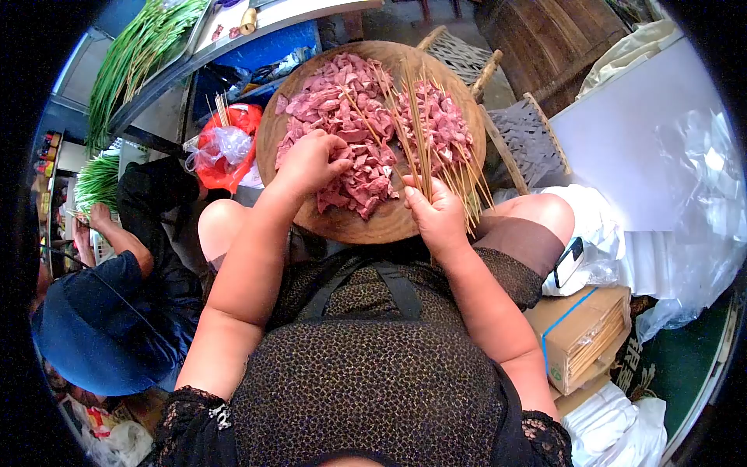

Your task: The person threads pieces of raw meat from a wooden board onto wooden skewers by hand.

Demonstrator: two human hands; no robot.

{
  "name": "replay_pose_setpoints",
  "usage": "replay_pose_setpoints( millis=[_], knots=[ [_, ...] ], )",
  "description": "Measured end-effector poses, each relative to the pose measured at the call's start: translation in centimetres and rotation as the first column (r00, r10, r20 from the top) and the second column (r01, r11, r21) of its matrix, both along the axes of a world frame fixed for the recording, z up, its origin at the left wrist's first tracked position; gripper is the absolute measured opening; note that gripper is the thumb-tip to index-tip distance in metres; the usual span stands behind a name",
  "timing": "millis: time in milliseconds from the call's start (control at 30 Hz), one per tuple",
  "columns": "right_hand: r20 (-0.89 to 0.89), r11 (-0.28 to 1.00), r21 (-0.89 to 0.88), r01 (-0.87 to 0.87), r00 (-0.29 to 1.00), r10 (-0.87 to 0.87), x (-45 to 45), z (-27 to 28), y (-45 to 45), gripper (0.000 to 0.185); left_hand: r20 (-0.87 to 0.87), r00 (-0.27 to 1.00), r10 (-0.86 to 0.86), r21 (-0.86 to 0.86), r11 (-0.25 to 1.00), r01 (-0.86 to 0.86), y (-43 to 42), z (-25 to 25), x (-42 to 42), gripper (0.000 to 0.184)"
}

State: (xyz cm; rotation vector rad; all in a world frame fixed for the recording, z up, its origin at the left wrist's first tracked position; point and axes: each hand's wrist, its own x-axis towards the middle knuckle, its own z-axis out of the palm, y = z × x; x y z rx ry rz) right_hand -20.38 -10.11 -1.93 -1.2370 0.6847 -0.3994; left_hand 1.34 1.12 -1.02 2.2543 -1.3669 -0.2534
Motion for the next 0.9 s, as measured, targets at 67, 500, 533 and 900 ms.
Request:
replay_pose_setpoints(
  millis=[67,500,533,900],
  knots=[
    [-0.003,1.0,-0.003,0.001,1.0,-0.001,-0.1,0.1,0.0,0.02,0.013,1.0,-0.007,-0.054,0.999,0.008,0.0,-0.3,0.1,0.018],
    [-0.083,0.981,-0.121,-0.15,0.987,0.141,-0.3,0.3,1.2,0.022,-0.97,0.204,-0.131,-0.227,0.786,-0.575,-0.3,0.7,2.8,0.019],
    [-0.094,0.979,-0.133,-0.157,0.985,0.145,-0.4,0.2,1.2,0.022,-0.97,0.189,-0.153,-0.237,0.764,-0.6,-0.4,0.8,2.7,0.017],
    [-0.147,0.971,-0.185,-0.151,0.981,0.125,-0.4,0.1,1.2,0.019,-0.969,0.161,-0.188,-0.247,0.722,-0.646,-0.3,0.9,2.9,0.019]
  ],
)
